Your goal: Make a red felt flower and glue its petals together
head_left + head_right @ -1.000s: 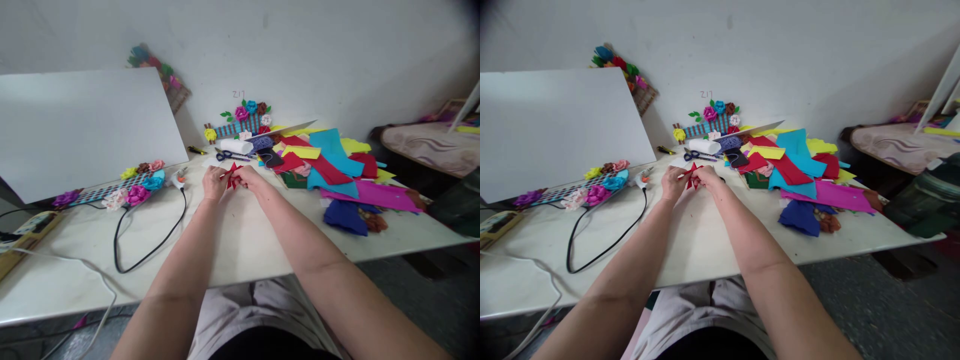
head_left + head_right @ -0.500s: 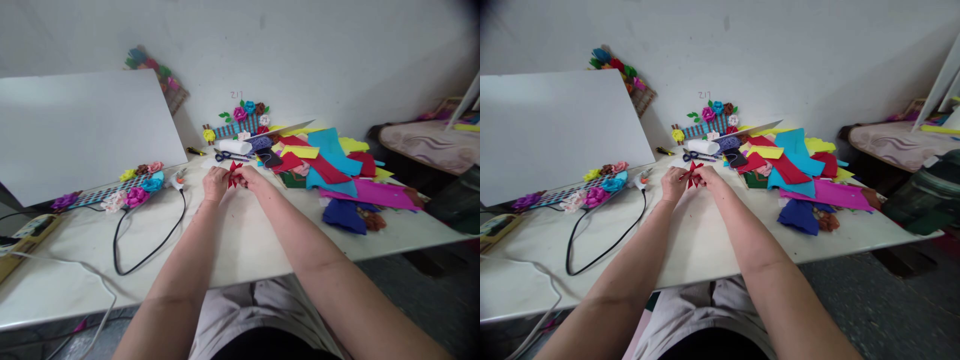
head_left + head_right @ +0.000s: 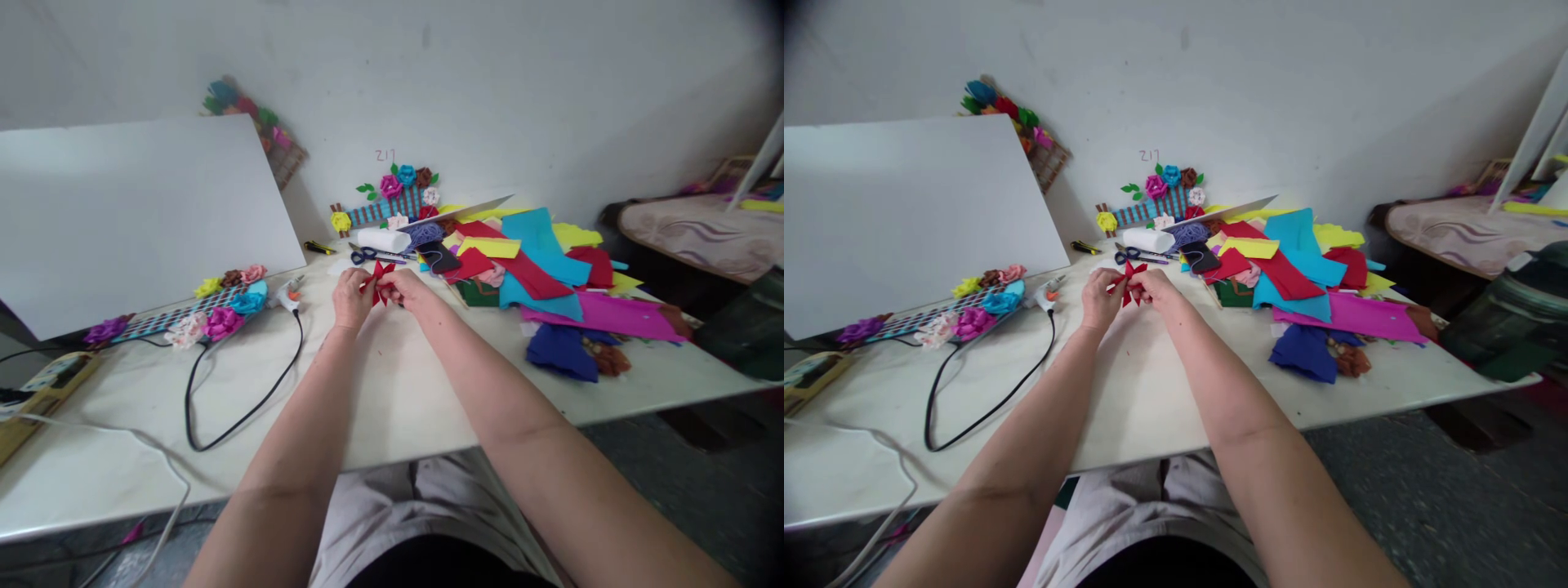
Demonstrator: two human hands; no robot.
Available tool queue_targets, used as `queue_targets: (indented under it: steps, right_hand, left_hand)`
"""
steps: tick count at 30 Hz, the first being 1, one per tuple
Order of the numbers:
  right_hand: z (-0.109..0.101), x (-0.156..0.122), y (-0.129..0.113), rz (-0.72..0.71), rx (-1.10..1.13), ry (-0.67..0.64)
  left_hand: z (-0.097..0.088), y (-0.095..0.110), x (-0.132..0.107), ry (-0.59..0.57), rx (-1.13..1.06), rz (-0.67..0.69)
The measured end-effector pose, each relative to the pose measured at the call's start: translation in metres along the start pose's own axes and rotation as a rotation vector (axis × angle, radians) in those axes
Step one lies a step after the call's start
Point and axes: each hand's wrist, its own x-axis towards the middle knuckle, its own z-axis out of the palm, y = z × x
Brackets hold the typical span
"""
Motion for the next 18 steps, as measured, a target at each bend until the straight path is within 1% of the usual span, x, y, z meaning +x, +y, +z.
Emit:
queue_targets:
  steps: [2, 7, 10, 14, 18]
  right_hand:
    - [0.000, -0.002, -0.001, -0.011, -0.033, 0.006]
    - [0.000, -0.003, 0.001, -0.080, -0.106, -0.012]
    - [0.001, -0.002, 0.003, -0.120, -0.128, -0.007]
    - [0.000, 0.000, 0.004, -0.140, -0.092, -0.014]
    - [-0.002, 0.002, 0.003, -0.097, -0.013, -0.024]
  left_hand:
    - [0.000, -0.001, 0.000, 0.001, -0.017, 0.010]
    - [0.001, -0.008, 0.002, -0.021, -0.022, -0.027]
    - [0.002, -0.010, 0.003, -0.044, -0.021, 0.000]
    - [0.000, -0.009, 0.003, -0.016, 0.035, 0.121]
    - [-0.002, -0.003, 0.002, 0.023, 0.077, 0.267]
